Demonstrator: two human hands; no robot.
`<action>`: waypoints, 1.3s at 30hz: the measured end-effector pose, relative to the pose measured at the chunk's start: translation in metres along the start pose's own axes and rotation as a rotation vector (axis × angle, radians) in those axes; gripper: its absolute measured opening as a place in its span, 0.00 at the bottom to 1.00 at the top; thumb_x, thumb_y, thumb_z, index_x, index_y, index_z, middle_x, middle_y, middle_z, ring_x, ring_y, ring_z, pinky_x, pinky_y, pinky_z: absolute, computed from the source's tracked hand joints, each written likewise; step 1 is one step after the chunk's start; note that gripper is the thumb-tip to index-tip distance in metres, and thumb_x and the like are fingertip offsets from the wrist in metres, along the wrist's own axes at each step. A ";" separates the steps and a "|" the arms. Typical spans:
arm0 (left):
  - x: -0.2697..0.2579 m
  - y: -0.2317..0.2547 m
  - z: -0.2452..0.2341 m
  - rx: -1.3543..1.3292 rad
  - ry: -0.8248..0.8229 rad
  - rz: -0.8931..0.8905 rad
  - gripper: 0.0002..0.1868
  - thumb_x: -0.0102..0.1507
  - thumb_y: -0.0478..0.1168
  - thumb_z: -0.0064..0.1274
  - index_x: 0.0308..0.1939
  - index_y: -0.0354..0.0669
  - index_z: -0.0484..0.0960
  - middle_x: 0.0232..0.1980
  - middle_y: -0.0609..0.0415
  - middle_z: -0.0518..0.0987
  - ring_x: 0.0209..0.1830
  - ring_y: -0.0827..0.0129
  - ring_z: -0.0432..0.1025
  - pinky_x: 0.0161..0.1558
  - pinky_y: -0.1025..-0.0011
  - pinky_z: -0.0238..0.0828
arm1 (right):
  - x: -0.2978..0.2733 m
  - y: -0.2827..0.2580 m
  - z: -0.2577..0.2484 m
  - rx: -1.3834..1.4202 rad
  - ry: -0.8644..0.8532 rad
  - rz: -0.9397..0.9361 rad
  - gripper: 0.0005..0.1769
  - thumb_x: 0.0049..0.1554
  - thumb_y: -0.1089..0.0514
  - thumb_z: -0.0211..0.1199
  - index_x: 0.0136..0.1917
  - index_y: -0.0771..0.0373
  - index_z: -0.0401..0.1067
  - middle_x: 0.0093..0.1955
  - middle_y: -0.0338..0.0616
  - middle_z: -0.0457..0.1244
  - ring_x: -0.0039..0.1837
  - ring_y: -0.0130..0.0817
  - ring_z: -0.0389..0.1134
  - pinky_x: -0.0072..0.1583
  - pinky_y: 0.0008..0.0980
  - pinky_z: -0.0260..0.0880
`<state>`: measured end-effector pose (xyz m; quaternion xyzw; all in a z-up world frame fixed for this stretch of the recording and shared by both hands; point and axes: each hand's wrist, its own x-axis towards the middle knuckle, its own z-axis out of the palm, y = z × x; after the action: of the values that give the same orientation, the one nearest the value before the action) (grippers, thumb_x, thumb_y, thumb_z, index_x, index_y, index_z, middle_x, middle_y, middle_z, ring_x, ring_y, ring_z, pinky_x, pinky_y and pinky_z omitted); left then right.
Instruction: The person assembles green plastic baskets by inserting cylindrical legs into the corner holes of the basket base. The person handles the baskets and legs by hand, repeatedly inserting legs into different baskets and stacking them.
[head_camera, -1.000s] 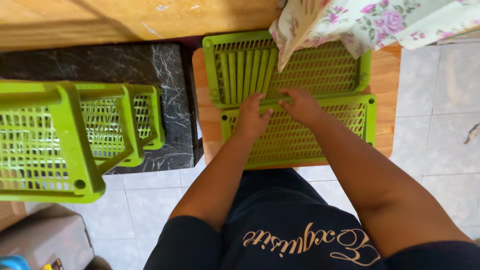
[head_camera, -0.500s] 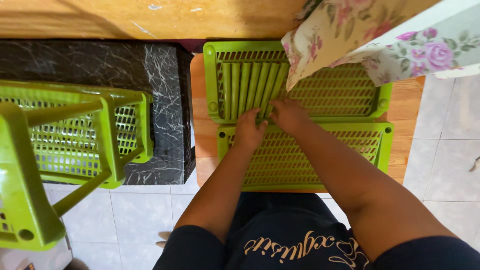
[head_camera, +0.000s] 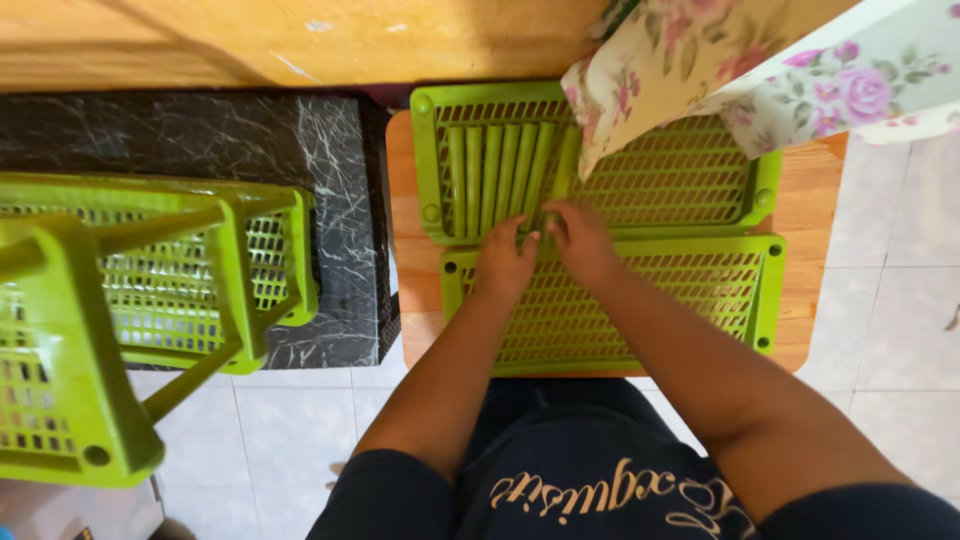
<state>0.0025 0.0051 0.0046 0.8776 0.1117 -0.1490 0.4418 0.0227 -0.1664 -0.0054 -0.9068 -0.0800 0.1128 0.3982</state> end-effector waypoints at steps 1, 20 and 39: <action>-0.002 0.005 0.000 -0.027 -0.013 -0.038 0.24 0.67 0.48 0.54 0.65 0.42 0.76 0.64 0.38 0.77 0.62 0.44 0.71 0.62 0.54 0.68 | -0.008 -0.006 -0.002 0.061 -0.005 0.022 0.16 0.63 0.63 0.62 0.64 0.61 0.71 0.58 0.57 0.66 0.60 0.56 0.67 0.61 0.49 0.68; -0.134 -0.023 -0.081 -0.518 -0.409 0.148 0.31 0.61 0.36 0.61 0.67 0.40 0.70 0.60 0.52 0.75 0.49 0.69 0.76 0.48 0.68 0.76 | -0.167 -0.201 -0.030 -0.004 0.069 0.101 0.12 0.58 0.55 0.64 0.52 0.58 0.66 0.46 0.53 0.69 0.51 0.54 0.71 0.50 0.50 0.70; -0.269 0.057 -0.231 -0.308 -0.206 0.567 0.24 0.65 0.37 0.55 0.66 0.42 0.74 0.54 0.45 0.77 0.50 0.58 0.77 0.51 0.65 0.76 | -0.201 -0.314 -0.091 0.845 0.037 0.071 0.22 0.66 0.61 0.55 0.72 0.62 0.63 0.60 0.41 0.67 0.60 0.29 0.69 0.57 0.33 0.72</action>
<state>-0.1913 0.1413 0.2750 0.7771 -0.1610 -0.0896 0.6019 -0.1636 -0.0677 0.3155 -0.6680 0.0117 0.1333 0.7320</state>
